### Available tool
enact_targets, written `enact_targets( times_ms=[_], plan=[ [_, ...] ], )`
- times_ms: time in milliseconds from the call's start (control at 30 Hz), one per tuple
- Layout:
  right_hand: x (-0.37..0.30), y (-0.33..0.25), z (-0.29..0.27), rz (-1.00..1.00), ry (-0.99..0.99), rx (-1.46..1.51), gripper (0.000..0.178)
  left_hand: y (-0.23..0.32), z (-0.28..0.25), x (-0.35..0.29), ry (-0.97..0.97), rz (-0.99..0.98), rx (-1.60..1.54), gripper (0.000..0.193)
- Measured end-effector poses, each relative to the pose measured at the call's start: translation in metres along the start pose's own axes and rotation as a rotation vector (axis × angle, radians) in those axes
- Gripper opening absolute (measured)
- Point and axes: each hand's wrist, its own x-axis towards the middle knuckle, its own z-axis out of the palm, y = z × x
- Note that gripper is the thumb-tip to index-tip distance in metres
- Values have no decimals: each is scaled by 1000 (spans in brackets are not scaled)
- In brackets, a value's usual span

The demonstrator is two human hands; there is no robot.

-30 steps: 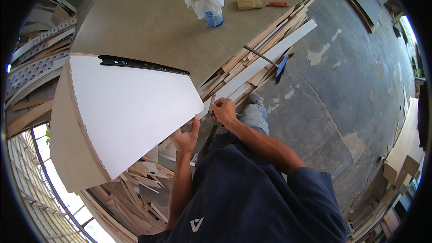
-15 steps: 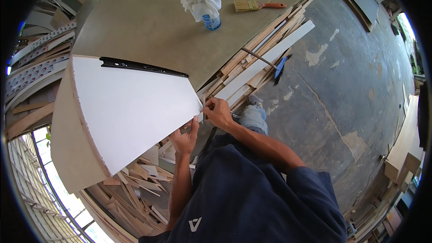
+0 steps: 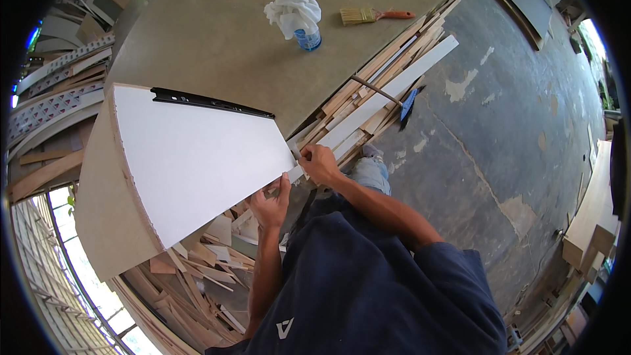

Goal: The person wipes the inside and outside of a wooden cabinet with a cloth, applies liquid from a bottle to the cloth, and wipes the edges and surfaces again before inspecting a metal piece.

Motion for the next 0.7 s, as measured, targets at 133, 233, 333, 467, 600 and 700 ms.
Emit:
enact_targets(
  times_ms=[133,233,333,467,600,700],
  plan=[
    [-5,-20,-6,-142,-130,105,17,-1,3,-2,96,-34,-5,20],
    [0,-10,-6,-121,-107,68,18,8,5,1,93,-65,-66,20],
    [-4,-8,-4,-131,-64,-7,19,11,5,2,99,-59,-20,18],
    [-18,-45,-18,-141,-214,209,16,6,4,-3,120,-44,0,17],
    [-9,-25,-11,-98,-123,4,18,11,5,0,86,-54,26,18],
    [-24,-40,-14,-70,-141,39,19,18,6,1,116,-77,-13,18]
  ],
)
